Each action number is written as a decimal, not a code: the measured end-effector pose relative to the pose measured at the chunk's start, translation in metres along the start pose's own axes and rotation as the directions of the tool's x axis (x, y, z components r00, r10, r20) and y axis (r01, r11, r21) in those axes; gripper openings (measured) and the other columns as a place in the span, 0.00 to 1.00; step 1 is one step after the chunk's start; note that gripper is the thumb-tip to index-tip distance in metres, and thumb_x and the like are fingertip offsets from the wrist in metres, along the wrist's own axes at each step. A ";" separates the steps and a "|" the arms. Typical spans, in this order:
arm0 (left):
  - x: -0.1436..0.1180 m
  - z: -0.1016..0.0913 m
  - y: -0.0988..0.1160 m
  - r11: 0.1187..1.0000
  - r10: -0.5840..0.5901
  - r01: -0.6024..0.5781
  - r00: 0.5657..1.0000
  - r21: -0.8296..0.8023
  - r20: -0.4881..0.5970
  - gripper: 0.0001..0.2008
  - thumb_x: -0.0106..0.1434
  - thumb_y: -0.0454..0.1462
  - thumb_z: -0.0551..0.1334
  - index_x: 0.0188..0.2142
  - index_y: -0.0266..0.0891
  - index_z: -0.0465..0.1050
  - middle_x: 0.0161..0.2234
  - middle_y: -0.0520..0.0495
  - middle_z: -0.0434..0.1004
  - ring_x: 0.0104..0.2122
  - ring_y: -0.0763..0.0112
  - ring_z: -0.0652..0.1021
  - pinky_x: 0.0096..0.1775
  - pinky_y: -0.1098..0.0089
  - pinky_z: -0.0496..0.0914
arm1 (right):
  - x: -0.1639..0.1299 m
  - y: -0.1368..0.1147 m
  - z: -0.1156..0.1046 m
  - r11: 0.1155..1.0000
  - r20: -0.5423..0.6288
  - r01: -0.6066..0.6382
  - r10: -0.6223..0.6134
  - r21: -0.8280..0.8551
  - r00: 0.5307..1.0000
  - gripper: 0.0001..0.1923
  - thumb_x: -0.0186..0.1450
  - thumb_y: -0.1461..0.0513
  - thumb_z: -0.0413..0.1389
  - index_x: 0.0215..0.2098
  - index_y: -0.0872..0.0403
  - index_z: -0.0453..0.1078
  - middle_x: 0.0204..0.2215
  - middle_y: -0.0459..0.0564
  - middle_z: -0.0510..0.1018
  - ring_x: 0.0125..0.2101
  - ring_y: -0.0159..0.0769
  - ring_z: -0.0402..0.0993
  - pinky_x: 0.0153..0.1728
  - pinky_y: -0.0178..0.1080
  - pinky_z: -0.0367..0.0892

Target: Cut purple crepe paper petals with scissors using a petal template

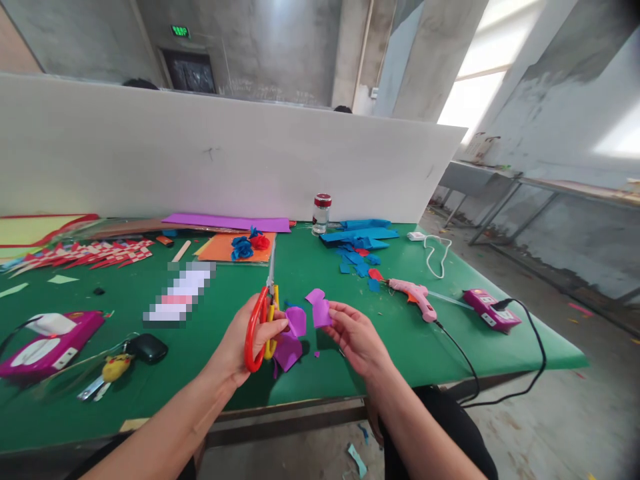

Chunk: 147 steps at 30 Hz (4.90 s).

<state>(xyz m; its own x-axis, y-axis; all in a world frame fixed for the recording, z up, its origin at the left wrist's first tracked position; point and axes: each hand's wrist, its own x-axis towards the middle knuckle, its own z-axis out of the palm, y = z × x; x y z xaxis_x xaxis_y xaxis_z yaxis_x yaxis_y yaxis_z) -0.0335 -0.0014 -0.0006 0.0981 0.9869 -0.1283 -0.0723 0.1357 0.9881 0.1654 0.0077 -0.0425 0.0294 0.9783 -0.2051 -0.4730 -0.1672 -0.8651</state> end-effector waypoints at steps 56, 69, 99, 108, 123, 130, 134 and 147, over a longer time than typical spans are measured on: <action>0.002 0.003 0.000 0.990 0.025 -0.018 0.999 -0.138 0.045 0.18 0.50 0.36 0.72 0.38 0.40 0.67 0.29 0.56 0.72 0.26 0.77 0.74 0.29 0.77 0.70 | -0.014 0.014 0.038 0.930 0.289 0.243 -0.161 -0.275 0.944 0.15 0.51 0.54 0.69 0.33 0.54 0.77 0.30 0.50 0.81 0.31 0.38 0.77 0.35 0.39 0.70; 0.003 0.002 0.000 0.986 0.016 -0.002 0.997 -0.165 0.080 0.18 0.52 0.35 0.70 0.39 0.39 0.66 0.31 0.51 0.76 0.30 0.71 0.79 0.35 0.71 0.74 | -0.017 0.008 0.040 0.962 0.310 0.202 -0.138 -0.184 0.941 0.16 0.53 0.53 0.67 0.35 0.53 0.79 0.30 0.52 0.83 0.35 0.43 0.79 0.43 0.43 0.71; 0.001 0.004 0.000 0.999 0.026 -0.024 0.999 -0.039 0.047 0.17 0.53 0.37 0.70 0.38 0.39 0.65 0.29 0.54 0.73 0.27 0.76 0.74 0.29 0.77 0.70 | -0.013 0.016 0.033 0.899 0.278 0.282 -0.191 -0.336 0.941 0.13 0.56 0.55 0.64 0.35 0.56 0.81 0.33 0.54 0.84 0.32 0.42 0.79 0.36 0.40 0.71; 0.009 0.002 0.010 0.999 0.044 -0.043 0.991 -0.007 0.128 0.15 0.52 0.35 0.68 0.37 0.39 0.64 0.29 0.54 0.71 0.27 0.75 0.74 0.31 0.74 0.70 | -0.005 0.011 0.029 0.977 0.172 0.141 -0.114 -0.158 0.978 0.16 0.50 0.54 0.68 0.30 0.58 0.79 0.25 0.49 0.81 0.23 0.31 0.73 0.29 0.35 0.70; 0.119 0.037 0.020 0.896 -0.040 -0.065 0.973 0.438 0.225 0.25 0.39 0.36 0.72 0.31 0.43 0.56 0.18 0.61 0.67 0.20 0.69 0.74 0.25 0.69 0.70 | 0.017 -0.040 -0.022 0.973 -0.174 0.214 -0.197 0.084 0.965 0.14 0.47 0.57 0.68 0.30 0.55 0.76 0.25 0.44 0.78 0.23 0.27 0.70 0.27 0.31 0.67; 0.079 0.022 0.037 0.868 0.127 -0.140 0.990 0.476 0.061 0.21 0.47 0.40 0.71 0.34 0.42 0.60 0.23 0.58 0.73 0.22 0.71 0.76 0.24 0.75 0.65 | 0.004 -0.037 -0.012 0.906 -0.060 0.385 -0.400 -0.172 0.914 0.09 0.56 0.57 0.63 0.31 0.54 0.72 0.25 0.45 0.77 0.27 0.32 0.71 0.29 0.34 0.68; 0.033 0.022 0.031 0.989 -0.003 -0.017 0.991 0.149 0.132 0.18 0.51 0.42 0.71 0.36 0.40 0.65 0.26 0.54 0.75 0.26 0.69 0.78 0.27 0.73 0.69 | -0.015 -0.020 0.011 0.468 0.165 0.686 -0.747 -0.556 0.644 0.03 0.63 0.64 0.57 0.32 0.53 0.74 0.27 0.47 0.76 0.28 0.32 0.71 0.31 0.34 0.68; 0.005 0.010 0.020 0.995 0.036 -0.044 0.996 0.087 0.086 0.19 0.51 0.39 0.71 0.37 0.40 0.64 0.28 0.56 0.72 0.27 0.72 0.76 0.31 0.72 0.71 | -0.020 -0.002 0.024 0.830 0.218 0.447 -0.394 -0.332 0.893 0.14 0.62 0.55 0.60 0.44 0.52 0.76 0.35 0.51 0.79 0.34 0.36 0.74 0.36 0.37 0.69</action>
<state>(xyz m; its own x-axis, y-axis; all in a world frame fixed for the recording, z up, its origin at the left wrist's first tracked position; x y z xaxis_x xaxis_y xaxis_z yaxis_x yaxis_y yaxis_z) -0.0243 0.0055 0.0196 0.1803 0.9799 -0.0848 0.0106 0.0843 0.9964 0.1447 -0.0090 -0.0256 0.0206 0.9661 0.2575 -0.0870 0.2583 -0.9622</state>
